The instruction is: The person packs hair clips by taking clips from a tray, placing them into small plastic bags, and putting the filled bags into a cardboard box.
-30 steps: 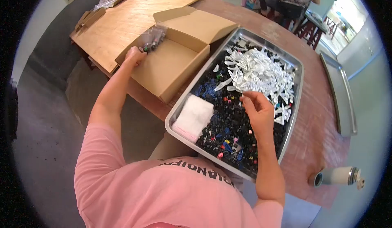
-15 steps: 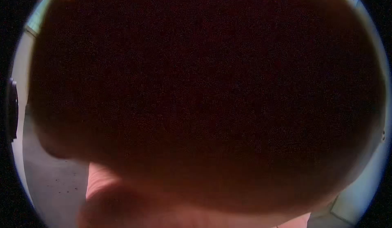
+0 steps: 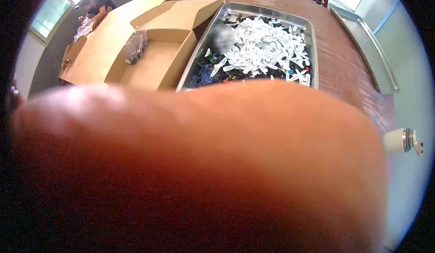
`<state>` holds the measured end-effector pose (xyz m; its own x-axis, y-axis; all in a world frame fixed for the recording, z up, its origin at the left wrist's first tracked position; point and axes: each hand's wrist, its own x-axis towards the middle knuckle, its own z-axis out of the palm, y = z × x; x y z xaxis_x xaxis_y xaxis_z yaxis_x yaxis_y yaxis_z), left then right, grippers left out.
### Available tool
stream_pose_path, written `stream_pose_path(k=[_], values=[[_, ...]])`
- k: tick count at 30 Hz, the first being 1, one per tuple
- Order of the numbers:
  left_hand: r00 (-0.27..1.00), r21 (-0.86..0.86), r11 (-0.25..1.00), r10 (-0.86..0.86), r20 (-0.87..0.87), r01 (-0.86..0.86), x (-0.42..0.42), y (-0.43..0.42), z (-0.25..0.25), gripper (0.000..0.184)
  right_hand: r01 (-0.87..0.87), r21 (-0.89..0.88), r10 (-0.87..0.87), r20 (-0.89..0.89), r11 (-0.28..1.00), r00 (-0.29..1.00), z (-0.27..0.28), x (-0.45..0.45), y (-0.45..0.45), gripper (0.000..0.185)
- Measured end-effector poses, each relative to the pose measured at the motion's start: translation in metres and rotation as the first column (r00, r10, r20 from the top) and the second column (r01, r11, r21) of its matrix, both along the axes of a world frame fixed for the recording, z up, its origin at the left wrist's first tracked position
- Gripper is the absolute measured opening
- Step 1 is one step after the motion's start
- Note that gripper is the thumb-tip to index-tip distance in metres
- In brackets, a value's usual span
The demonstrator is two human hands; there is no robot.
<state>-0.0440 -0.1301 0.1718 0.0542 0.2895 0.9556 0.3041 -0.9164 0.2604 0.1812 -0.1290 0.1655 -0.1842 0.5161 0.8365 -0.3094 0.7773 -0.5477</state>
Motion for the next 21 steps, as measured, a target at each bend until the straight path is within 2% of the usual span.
stream_pose_path(k=[2,5,12,17,21], values=[[1.0,0.012,1.0,0.008,0.015,-0.009,-0.065,0.005,0.006,0.069,0.005,0.038,-0.005,-0.012,0.999,1.0,0.0,0.002,-0.001,0.025],[0.999,0.011,1.0,0.025,0.03,-0.026,-0.088,-0.011,0.0,0.067,0.009,0.075,-0.007,-0.036,0.997,0.999,-0.003,0.004,-0.005,0.026],[1.0,0.029,0.999,0.014,-0.011,-0.014,-0.091,-0.024,0.005,0.063,0.083,0.176,-0.053,-0.17,0.981,0.984,-0.011,-0.006,-0.016,0.028],[0.999,0.223,0.975,0.031,-0.034,-0.022,-0.055,0.008,0.017,0.06,0.128,0.413,-0.013,-0.271,0.902,0.963,-0.003,-0.012,0.01,0.03],[0.998,0.222,0.975,0.047,-0.047,-0.035,-0.067,-0.003,0.018,0.058,0.162,0.448,-0.002,-0.335,0.879,0.942,-0.008,-0.016,0.005,0.031]])
